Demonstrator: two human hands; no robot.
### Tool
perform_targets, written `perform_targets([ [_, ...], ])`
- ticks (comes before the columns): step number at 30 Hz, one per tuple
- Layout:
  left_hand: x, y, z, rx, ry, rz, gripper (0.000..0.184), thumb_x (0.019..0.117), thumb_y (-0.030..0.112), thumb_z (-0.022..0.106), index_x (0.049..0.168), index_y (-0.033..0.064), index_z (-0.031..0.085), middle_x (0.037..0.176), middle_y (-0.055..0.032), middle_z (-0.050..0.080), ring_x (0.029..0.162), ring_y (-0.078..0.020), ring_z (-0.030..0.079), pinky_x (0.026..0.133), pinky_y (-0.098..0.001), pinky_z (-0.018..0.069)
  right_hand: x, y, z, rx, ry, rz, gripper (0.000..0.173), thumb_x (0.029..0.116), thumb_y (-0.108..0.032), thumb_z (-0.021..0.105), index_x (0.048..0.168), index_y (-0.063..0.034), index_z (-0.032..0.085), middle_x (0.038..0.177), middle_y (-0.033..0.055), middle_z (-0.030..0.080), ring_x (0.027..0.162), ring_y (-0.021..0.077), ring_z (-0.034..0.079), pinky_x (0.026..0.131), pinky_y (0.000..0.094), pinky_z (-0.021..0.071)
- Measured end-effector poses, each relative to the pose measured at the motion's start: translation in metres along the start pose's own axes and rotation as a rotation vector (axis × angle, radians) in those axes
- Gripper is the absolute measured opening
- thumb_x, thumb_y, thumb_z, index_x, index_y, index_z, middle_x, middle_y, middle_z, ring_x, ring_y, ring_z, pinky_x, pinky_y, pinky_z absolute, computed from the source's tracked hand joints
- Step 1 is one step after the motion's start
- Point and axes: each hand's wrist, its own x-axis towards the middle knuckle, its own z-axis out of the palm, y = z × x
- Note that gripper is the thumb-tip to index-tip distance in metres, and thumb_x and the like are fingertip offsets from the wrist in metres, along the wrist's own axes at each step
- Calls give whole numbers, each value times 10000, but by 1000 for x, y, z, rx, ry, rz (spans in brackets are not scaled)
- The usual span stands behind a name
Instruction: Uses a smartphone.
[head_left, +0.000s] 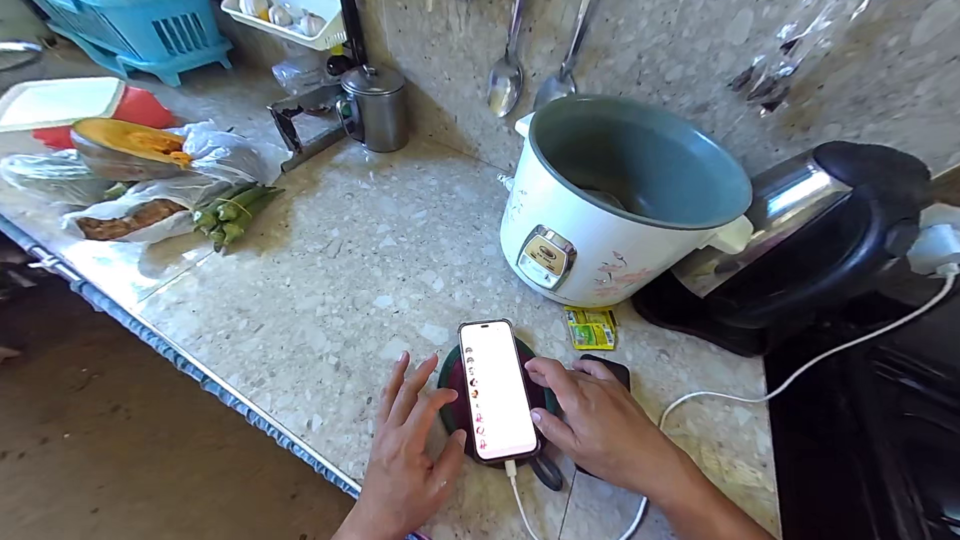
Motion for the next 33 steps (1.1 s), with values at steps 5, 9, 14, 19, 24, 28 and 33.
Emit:
perform_targets([
  [5, 0, 0, 0, -4, -4, -4, 262, 921, 367, 629, 1125, 205, 655, 1530, -103, 508, 1519, -366, 294, 1226, -551, 272, 1, 5, 5, 3, 57, 1, 443, 988, -305, 499, 1380, -109, 564, 1203, -4, 745, 1129, 165, 706, 1060, 535, 466],
  [9, 1, 0, 0, -10, -12, -11, 261, 921, 369, 634, 1123, 204, 653, 1538, -94, 500, 1526, -359, 282, 1238, -545, 258, 4, 7, 7, -7, 93, -5, 439, 970, -271, 494, 1373, -118, 574, 1169, -19, 756, 1095, 151, 718, 1040, 516, 488],
  [14, 0, 2, 0, -7, -25, -15, 267, 921, 368, 641, 1139, 213, 647, 1542, -85, 495, 1531, -346, 275, 1242, -525, 268, 5, 9, 13, -14, 163, -12, 448, 978, -246, 467, 1397, -129, 579, 1126, -31, 768, 1042, 147, 733, 1021, 504, 508],
  [19, 0, 3, -3, -8, -44, -29, 275, 933, 363, 637, 1162, 211, 637, 1561, -75, 471, 1542, -330, 250, 1253, -516, 245, 6, 7, 19, -43, 230, -30, 471, 955, -216, 470, 1401, -125, 590, 1097, -26, 773, 1024, 152, 737, 1008, 491, 521],
  [24, -1, 3, -3, -17, -40, -21, 267, 935, 356, 639, 1159, 212, 635, 1560, -57, 474, 1539, -328, 259, 1254, -520, 251, 6, 9, 17, -22, 209, -22, 459, 956, -211, 466, 1389, -136, 598, 1122, -42, 769, 1043, 140, 732, 1017, 489, 522],
  [28, -1, 2, -4, -22, -45, -17, 262, 936, 342, 637, 1166, 217, 625, 1559, -47, 474, 1539, -325, 263, 1258, -521, 249, 5, 11, 17, -8, 207, -24, 430, 987, -208, 446, 1379, -140, 607, 1132, -41, 769, 1050, 141, 732, 1013, 488, 526],
  [33, -1, 3, -6, -26, -63, -26, 259, 941, 342, 638, 1169, 220, 614, 1565, -39, 467, 1540, -321, 262, 1261, -518, 245, 5, 13, 15, 12, 196, -21, 412, 996, -204, 447, 1369, -146, 613, 1137, -49, 769, 1059, 131, 729, 1027, 480, 519],
])
